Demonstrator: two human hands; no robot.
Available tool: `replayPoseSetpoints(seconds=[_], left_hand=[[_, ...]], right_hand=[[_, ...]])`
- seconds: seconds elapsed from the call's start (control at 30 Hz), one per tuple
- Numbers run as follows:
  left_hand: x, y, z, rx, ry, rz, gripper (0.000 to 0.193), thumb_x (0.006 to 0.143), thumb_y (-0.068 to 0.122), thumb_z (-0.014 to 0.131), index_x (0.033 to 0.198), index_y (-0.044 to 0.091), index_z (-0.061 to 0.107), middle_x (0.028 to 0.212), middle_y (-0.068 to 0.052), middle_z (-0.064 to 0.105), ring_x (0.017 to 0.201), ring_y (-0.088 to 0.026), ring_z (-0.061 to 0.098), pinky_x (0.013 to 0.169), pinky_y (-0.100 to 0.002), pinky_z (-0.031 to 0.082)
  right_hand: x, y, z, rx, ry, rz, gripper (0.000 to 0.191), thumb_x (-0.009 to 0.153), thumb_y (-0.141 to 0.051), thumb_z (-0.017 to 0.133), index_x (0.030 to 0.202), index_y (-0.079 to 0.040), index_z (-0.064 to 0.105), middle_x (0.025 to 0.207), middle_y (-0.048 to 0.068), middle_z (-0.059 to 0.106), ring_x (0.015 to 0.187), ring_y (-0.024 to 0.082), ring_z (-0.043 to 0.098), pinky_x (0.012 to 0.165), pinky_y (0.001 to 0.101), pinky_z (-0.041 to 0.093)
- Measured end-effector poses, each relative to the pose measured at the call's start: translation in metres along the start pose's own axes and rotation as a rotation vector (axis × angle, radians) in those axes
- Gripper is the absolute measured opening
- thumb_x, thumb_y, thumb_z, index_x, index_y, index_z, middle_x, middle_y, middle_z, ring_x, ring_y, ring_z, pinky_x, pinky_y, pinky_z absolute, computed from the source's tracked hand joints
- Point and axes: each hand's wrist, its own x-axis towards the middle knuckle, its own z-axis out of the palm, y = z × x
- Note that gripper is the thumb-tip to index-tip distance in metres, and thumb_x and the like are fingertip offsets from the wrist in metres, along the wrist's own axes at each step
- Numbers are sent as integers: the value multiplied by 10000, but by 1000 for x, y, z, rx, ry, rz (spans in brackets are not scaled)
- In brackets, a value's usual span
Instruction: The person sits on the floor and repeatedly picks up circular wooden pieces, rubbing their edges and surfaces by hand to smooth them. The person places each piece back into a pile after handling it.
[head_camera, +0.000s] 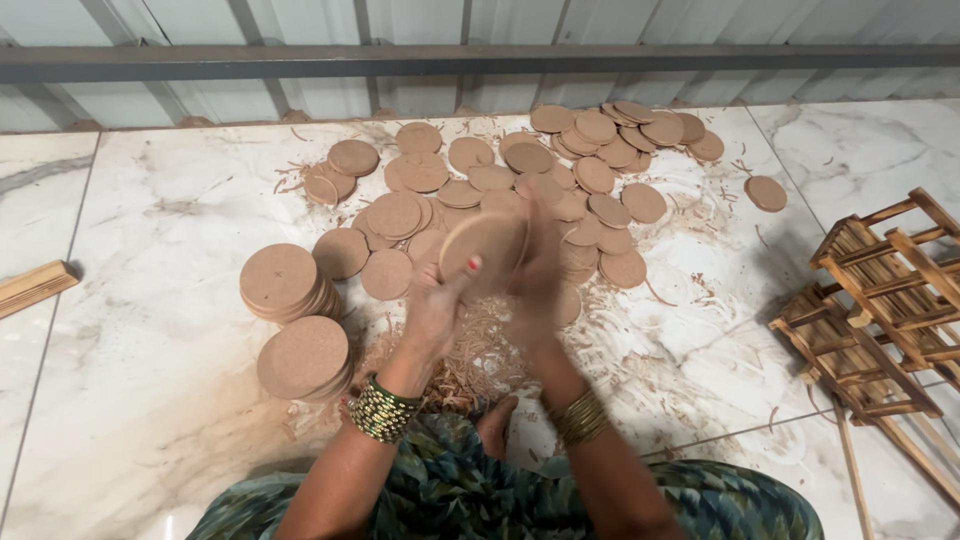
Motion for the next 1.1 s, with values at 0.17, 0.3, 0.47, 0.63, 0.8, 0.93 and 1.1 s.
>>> replayPoseSetpoints(seconds=[0.17,0.3,0.47,0.63,0.8,0.93,1.1], left_hand=[[-11,17,-10,330,-224,78,466,874,-62,642,1338,-25,656,1189,-105,729,1039,-135,687,915,-287,578],[-19,27,-3,497,-315,76,383,900,66,764,1270,-16,710,1125,-98,738,952,-158,707,829,-319,619],[-15,13,7,44,-208,-37,375,900,74,756,1253,-20,672,1126,-109,739,979,-180,711,849,-357,630],[-4,7,-5,107,-68,48,362,921,24,712,1279,-14,677,1088,-110,761,969,-169,720,840,-314,613],[-14,28,-15,525,-215,144,348,926,-52,687,1272,-28,716,1055,-87,775,927,-132,696,824,-266,577],[-19,37,-12,602,-148,62,387,902,-15,759,1286,-54,728,1034,-125,750,898,-144,660,798,-286,566],[-17,21,7,-138,-68,91,430,935,28,717,1336,-64,592,1239,-147,696,1138,-206,670,1004,-360,561]], right_hand=[[0,5,7,-241,-249,111,504,1059,-405,356,1277,-57,648,1134,136,744,1047,202,722,948,345,586],[24,58,-11,409,-952,288,501,1111,-398,406,1230,-14,705,1147,151,757,1009,224,748,986,353,587],[19,51,-22,963,-223,672,543,1055,-425,417,1317,-4,638,1209,173,702,1099,260,706,989,458,582],[-2,-5,-11,467,-44,300,587,1025,-470,361,1345,-34,591,1313,152,675,1211,253,691,1038,437,571],[8,-29,1,-258,-304,160,499,937,-415,474,1135,-19,705,1011,159,760,876,262,758,766,383,584],[35,-10,-13,588,-725,329,517,1055,-425,429,1147,-4,714,1054,173,767,963,296,749,882,383,591],[7,25,-26,815,-28,553,561,1000,-490,377,1143,-36,674,1106,129,764,1000,232,762,928,364,604]])
